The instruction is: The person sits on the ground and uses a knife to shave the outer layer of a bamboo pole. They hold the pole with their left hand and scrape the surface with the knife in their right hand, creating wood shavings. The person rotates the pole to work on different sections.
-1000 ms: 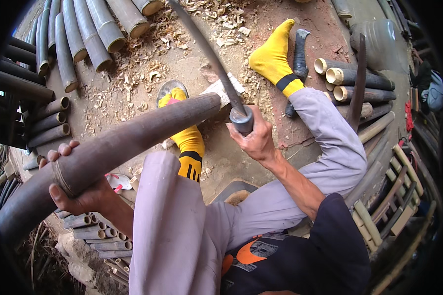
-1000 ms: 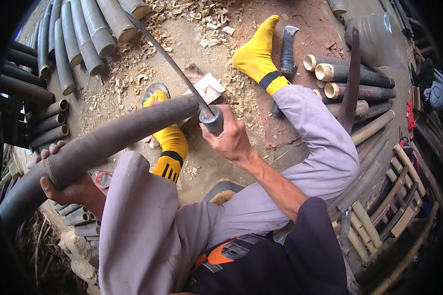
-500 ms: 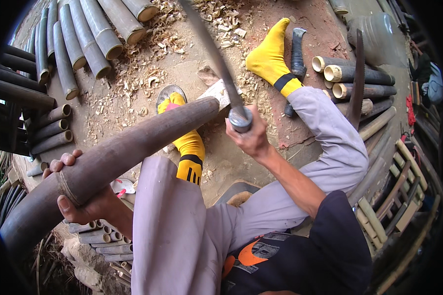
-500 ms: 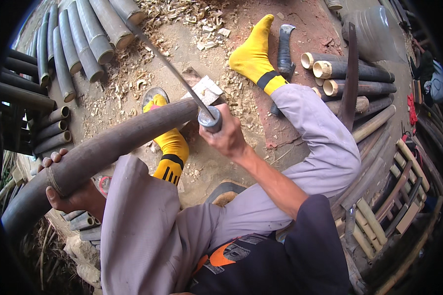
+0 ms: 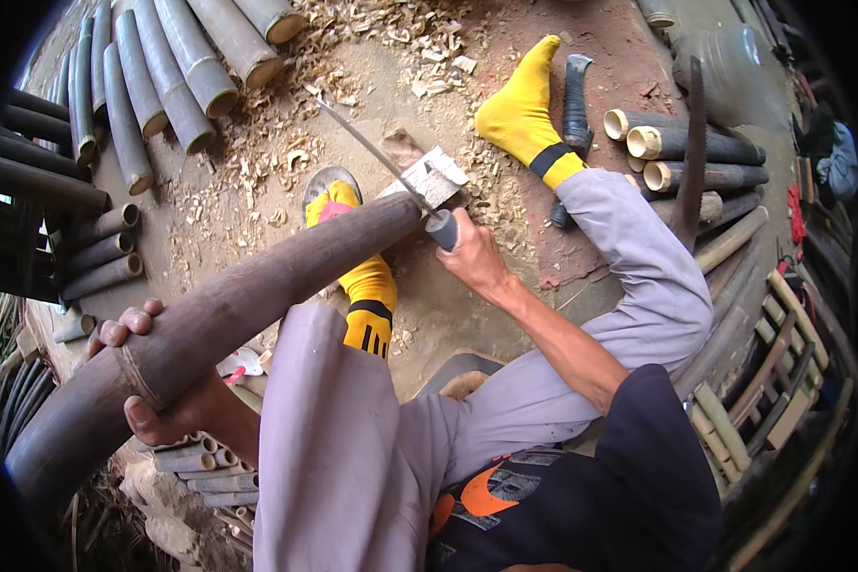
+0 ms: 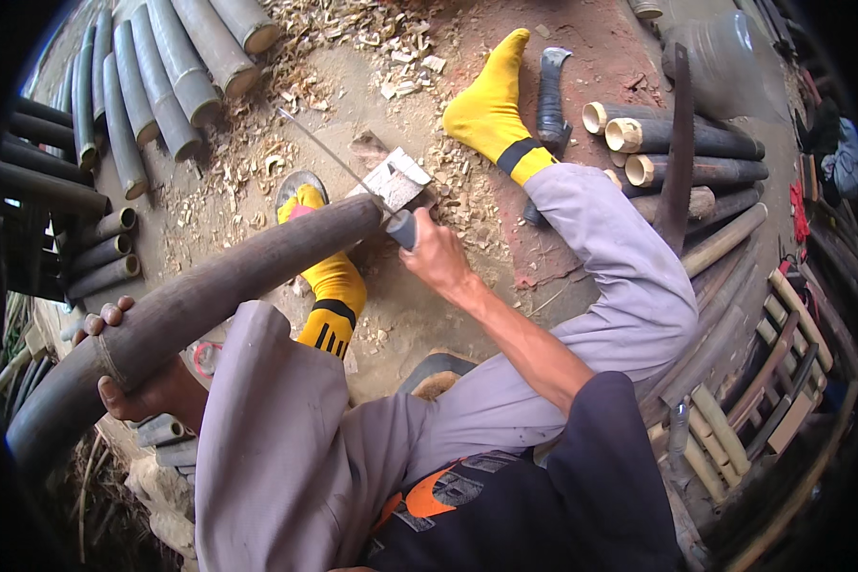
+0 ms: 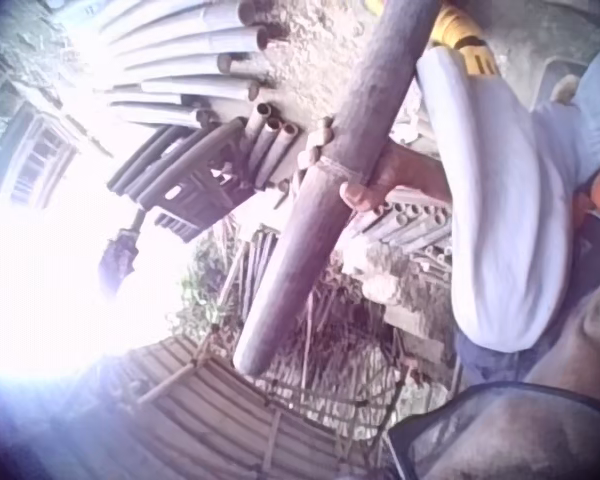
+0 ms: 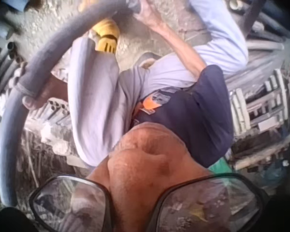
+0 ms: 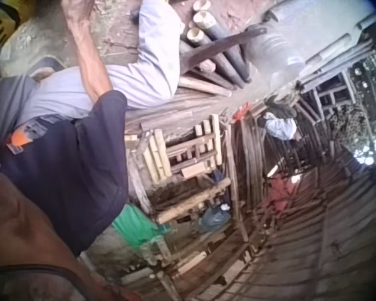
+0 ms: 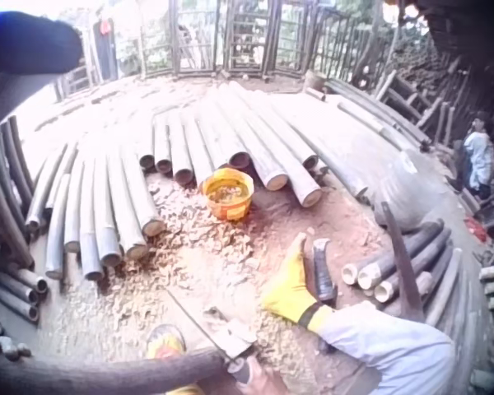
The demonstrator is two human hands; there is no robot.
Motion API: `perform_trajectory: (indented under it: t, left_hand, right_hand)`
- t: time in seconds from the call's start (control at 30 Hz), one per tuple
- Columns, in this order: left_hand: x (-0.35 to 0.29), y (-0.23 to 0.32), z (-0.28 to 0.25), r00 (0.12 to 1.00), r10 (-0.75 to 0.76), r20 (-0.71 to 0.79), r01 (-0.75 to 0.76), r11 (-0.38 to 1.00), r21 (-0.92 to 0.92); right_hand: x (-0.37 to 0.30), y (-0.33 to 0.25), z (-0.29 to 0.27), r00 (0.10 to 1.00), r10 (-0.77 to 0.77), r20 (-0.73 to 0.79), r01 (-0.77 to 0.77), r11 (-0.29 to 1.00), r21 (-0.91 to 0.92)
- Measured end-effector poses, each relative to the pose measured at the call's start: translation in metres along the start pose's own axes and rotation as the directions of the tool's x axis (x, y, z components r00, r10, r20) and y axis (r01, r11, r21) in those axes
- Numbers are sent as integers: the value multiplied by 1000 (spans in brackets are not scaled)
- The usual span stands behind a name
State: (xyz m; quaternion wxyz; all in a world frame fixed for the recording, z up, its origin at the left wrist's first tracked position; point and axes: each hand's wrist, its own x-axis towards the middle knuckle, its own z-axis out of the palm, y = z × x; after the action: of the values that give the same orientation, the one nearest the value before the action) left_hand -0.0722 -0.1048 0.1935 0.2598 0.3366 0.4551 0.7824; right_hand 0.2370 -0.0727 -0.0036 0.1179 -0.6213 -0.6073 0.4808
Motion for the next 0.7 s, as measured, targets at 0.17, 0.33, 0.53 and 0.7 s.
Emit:
perform_trajectory:
  t: [0.17,0.33,0.53,0.7]
  left_hand:
    - [0,14,-2,995,55,78,-54,998,-19]
    - [0,15,-6,968,20,251,20,988,-156]
    - [7,9,-2,983,-12,185,21,999,-47]
    - [4,19,25,951,-36,-308,62,995,75]
  right_hand:
    - [-10,-50,-25,991,-133,-11,133,987,87]
    - [-13,-54,-23,901,-354,-249,393,911,125]
    - [6,13,-1,994,-72,84,76,996,-50]
    - [3,1,3,995,-97,25,96,995,39]
